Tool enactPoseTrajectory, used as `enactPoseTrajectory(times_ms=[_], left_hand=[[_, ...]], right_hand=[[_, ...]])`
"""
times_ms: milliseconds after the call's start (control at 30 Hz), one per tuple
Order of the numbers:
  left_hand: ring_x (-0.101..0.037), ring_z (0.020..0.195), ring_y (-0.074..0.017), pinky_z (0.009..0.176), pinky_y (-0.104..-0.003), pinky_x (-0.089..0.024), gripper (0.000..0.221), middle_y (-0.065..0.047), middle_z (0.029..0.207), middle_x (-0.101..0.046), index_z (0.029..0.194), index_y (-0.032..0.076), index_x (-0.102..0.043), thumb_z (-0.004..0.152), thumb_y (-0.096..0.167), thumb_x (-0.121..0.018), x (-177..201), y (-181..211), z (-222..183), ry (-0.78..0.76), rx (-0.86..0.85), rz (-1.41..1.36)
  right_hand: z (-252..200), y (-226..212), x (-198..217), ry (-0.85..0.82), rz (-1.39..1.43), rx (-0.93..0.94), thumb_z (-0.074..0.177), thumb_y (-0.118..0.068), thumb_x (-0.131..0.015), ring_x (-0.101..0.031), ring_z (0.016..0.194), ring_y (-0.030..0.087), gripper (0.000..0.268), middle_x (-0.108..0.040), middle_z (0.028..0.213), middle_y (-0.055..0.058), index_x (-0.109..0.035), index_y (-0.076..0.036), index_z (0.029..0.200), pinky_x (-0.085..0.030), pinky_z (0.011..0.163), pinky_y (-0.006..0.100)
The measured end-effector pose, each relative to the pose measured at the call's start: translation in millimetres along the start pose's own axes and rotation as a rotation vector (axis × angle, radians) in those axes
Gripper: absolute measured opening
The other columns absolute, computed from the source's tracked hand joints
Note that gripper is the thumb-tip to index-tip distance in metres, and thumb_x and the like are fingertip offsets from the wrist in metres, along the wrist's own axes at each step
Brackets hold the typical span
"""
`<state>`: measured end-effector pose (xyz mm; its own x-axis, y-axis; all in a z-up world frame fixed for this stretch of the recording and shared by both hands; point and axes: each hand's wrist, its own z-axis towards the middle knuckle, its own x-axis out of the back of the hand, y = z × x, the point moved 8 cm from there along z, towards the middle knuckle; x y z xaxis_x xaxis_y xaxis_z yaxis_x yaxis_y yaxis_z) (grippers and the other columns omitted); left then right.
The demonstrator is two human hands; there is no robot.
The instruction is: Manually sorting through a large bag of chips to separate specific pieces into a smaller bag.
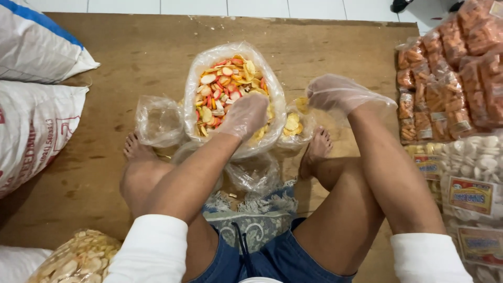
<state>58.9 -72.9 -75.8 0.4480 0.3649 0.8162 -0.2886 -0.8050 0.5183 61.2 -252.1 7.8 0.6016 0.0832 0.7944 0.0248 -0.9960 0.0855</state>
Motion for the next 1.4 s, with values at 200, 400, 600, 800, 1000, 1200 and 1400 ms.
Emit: enactPoseTrajectory(times_ms=[200, 400, 600, 800, 1000, 1200, 1400], left_hand=[[-0.07, 0.11, -0.0414, 0.094, -0.055, -0.058, 0.026, -0.023, 0.104, -0.074, 0.105, 0.001, -0.076, 0.088, 0.019, -0.07, 2.2, 9.9, -4.8, -0.035, 0.039, 0.083], [-0.073, 0.101, -0.0431, 0.087, -0.055, -0.06, 0.024, -0.024, 0.093, -0.074, 0.099, -0.002, -0.076, 0.086, 0.017, -0.071, -34.3, -0.8, 12.1, -0.008, 0.026, 0.091], [-0.073, 0.093, -0.0469, 0.084, -0.058, -0.06, 0.022, -0.027, 0.087, -0.073, 0.097, -0.006, -0.075, 0.083, 0.01, -0.072, -3.0, 10.2, -5.6, 0.122, -0.1, 0.172], [-0.074, 0.095, -0.0425, 0.082, -0.056, -0.061, 0.017, -0.022, 0.086, -0.074, 0.092, 0.0, -0.076, 0.082, 0.013, -0.073, -19.7, 12.3, 17.8, 0.069, -0.056, 0.124], [-0.07, 0.11, -0.0437, 0.092, -0.059, -0.057, 0.023, -0.023, 0.102, -0.075, 0.102, 0.0, -0.075, 0.086, 0.016, -0.07, -20.1, 7.0, 20.1, -0.06, 0.142, -0.028], [-0.064, 0.122, -0.0404, 0.103, -0.057, -0.052, 0.029, -0.022, 0.116, -0.072, 0.112, 0.004, -0.073, 0.092, 0.019, -0.058, -27.6, 1.9, 17.7, -0.083, 0.223, -0.132], [-0.062, 0.125, -0.0425, 0.105, -0.056, -0.05, 0.031, -0.023, 0.12, -0.071, 0.111, 0.001, -0.072, 0.09, 0.014, -0.054, -4.6, 6.5, 5.7, -0.06, 0.256, -0.232]], right_hand=[[-0.5, 16.3, -3.9, 0.002, 0.026, 0.006, 0.083, -0.038, -0.056, -0.066, 0.119, 0.042, 0.041, -0.075, 0.121, 0.018, -0.08, -0.02, 0.111, -0.054, 0.098, 0.056], [1.7, 36.4, -10.5, -0.007, 0.034, -0.045, 0.086, -0.028, -0.055, -0.064, 0.122, 0.045, 0.043, -0.072, 0.125, 0.023, -0.078, -0.008, 0.117, -0.052, 0.102, 0.057], [-5.5, 31.6, -1.9, 0.016, 0.025, -0.06, 0.089, -0.027, -0.053, -0.065, 0.121, 0.044, 0.043, -0.073, 0.123, 0.024, -0.077, -0.007, 0.118, -0.054, 0.099, 0.056], [1.3, 32.8, -4.9, 0.05, 0.028, -0.053, 0.093, -0.034, -0.05, -0.068, 0.115, 0.043, 0.041, -0.076, 0.115, 0.023, -0.079, -0.01, 0.112, -0.055, 0.094, 0.057], [-7.0, 19.2, -0.4, 0.046, 0.096, -0.014, 0.089, -0.031, -0.053, -0.067, 0.116, 0.045, 0.04, -0.075, 0.115, 0.024, -0.079, -0.011, 0.112, -0.055, 0.094, 0.058], [-16.4, 8.7, 2.1, 0.014, 0.113, 0.001, 0.085, -0.03, -0.053, -0.065, 0.118, 0.045, 0.041, -0.074, 0.118, 0.022, -0.079, -0.016, 0.113, -0.054, 0.096, 0.057], [-10.3, 5.1, -2.8, -0.009, 0.072, -0.005, 0.085, -0.03, -0.054, -0.065, 0.121, 0.04, 0.039, -0.074, 0.119, 0.019, -0.079, -0.019, 0.112, -0.053, 0.098, 0.055]])
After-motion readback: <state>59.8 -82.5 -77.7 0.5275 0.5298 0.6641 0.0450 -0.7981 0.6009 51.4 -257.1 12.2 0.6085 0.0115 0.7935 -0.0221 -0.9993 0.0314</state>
